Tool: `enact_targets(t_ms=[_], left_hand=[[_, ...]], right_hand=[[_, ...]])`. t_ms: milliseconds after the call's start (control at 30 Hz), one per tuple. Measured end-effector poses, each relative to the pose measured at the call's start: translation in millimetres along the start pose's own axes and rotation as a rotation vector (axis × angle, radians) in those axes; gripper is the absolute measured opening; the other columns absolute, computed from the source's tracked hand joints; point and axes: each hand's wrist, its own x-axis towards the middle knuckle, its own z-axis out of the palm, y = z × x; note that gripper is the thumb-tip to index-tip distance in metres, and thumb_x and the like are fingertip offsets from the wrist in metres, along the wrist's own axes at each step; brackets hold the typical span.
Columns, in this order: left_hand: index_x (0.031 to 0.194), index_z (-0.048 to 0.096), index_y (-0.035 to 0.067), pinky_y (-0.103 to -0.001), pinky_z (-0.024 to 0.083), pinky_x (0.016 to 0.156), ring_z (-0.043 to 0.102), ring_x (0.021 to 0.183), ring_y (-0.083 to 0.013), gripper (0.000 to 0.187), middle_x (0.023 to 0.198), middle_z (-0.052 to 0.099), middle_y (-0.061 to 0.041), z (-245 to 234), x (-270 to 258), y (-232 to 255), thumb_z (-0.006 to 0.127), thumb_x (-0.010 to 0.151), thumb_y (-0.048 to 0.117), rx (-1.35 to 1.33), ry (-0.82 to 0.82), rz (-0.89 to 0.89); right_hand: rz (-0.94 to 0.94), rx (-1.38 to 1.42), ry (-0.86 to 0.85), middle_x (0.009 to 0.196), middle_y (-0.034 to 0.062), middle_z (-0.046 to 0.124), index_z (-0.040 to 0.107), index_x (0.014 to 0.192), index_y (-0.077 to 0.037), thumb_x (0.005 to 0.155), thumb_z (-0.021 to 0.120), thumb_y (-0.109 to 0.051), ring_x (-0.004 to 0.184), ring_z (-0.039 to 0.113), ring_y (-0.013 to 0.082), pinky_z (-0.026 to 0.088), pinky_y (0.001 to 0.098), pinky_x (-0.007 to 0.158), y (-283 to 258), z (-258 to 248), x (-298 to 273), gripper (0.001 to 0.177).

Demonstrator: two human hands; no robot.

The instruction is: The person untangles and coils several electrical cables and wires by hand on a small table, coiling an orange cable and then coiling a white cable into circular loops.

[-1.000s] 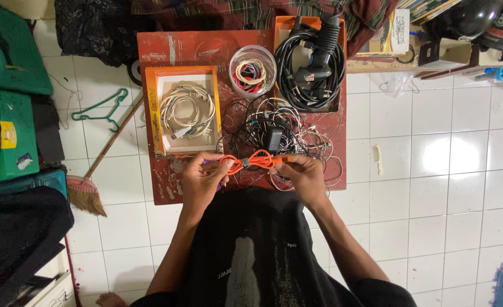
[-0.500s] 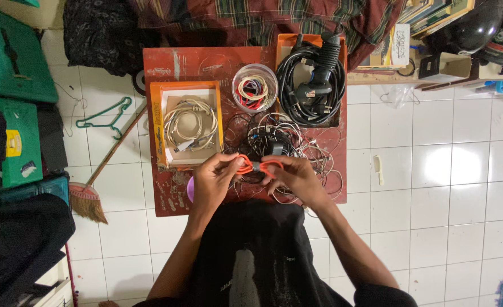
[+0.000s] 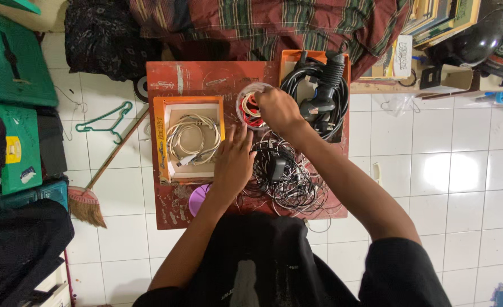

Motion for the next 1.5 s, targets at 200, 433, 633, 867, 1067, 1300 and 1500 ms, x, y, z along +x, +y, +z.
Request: enact_targets(t_ms=[200,433,633,867,1067,1300,1500], left_hand=[[0.139,0.058,-0.001,-0.048,0.035,0.116,0.039,0.145,-0.0385,0.049,0.15,0.051,-0.018,18.0,-12.6,-14.8,0.065,0.096,0.023,-0.118,-0.064,-0.028],[0.129,0.064,0.0,-0.047,0.036,0.119,0.046,0.141,-0.0377,0.035,0.146,0.057,-0.017,8.7,-11.5,-10.2,0.063,0.098,0.016,-0.275,-0.026,-0.041],[0.124,0.067,0.0,-0.046,0.04,0.114,0.052,0.136,-0.0364,0.029,0.139,0.063,-0.016,6.7,-26.1,-0.5,0.064,0.097,0.013,-0.388,-0.032,-0.068],[0.122,0.068,0.0,-0.044,0.047,0.109,0.061,0.124,-0.0359,0.027,0.126,0.069,-0.019,-13.4,-39.3,-6.7,0.062,0.098,0.01,-0.493,0.013,-0.119],[0.12,0.069,0.002,-0.045,0.047,0.108,0.062,0.121,-0.035,0.024,0.124,0.07,-0.017,-17.8,-44.0,-4.8,0.063,0.098,0.011,-0.454,0.027,-0.119],[0.122,0.068,0.003,-0.044,0.045,0.109,0.062,0.123,-0.0334,0.027,0.127,0.07,-0.017,-31.3,-68.5,-13.8,0.061,0.101,0.017,-0.502,0.072,-0.211],[0.124,0.069,0.007,-0.039,0.053,0.096,0.071,0.108,-0.0298,0.031,0.121,0.071,-0.017,-53.8,-104.1,-42.6,0.06,0.1,0.024,-0.6,0.056,-0.54]], right_hand=[[-0.059,-0.005,-0.291,0.106,0.0333,0.065,0.067,0.1,0.007,0.09,0.054,-0.003,0.098,0.069,0.0425,0.058,0.047,0.084,28.7,25.0,16.4,0.018],[-0.177,-0.06,-0.138,0.1,0.0243,0.07,0.07,0.1,0.003,0.099,0.054,-0.003,0.095,0.071,0.0374,0.059,0.0447,0.087,46.1,68.8,40.4,0.016],[-0.211,-0.069,-0.136,0.089,0.0212,0.073,0.075,0.085,-0.003,0.079,0.066,0.0,0.084,0.073,0.0359,0.06,0.0426,0.079,45.6,76.6,50.3,0.011],[-0.112,-0.105,-0.284,0.09,0.0265,0.072,0.075,0.089,-0.001,0.075,0.07,-0.002,0.087,0.073,0.0403,0.06,0.0469,0.074,21.9,23.3,27.9,0.015],[-0.136,-0.017,-0.123,0.095,0.0253,0.072,0.077,0.097,-0.007,0.082,0.065,0.0,0.091,0.073,0.0396,0.059,0.0485,0.082,28.2,36.7,12.8,0.02],[-0.054,0.254,-0.064,0.094,0.0237,0.073,0.073,0.111,-0.004,0.09,0.069,-0.006,0.083,0.072,0.0386,0.056,0.0467,0.075,2.8,-48.0,-13.6,0.022],[0.165,0.59,0.328,0.097,0.0173,0.077,0.072,0.121,-0.001,0.103,0.068,-0.007,0.084,0.072,0.0212,0.055,0.0315,0.074,18.3,-83.6,-85.8,0.02]])
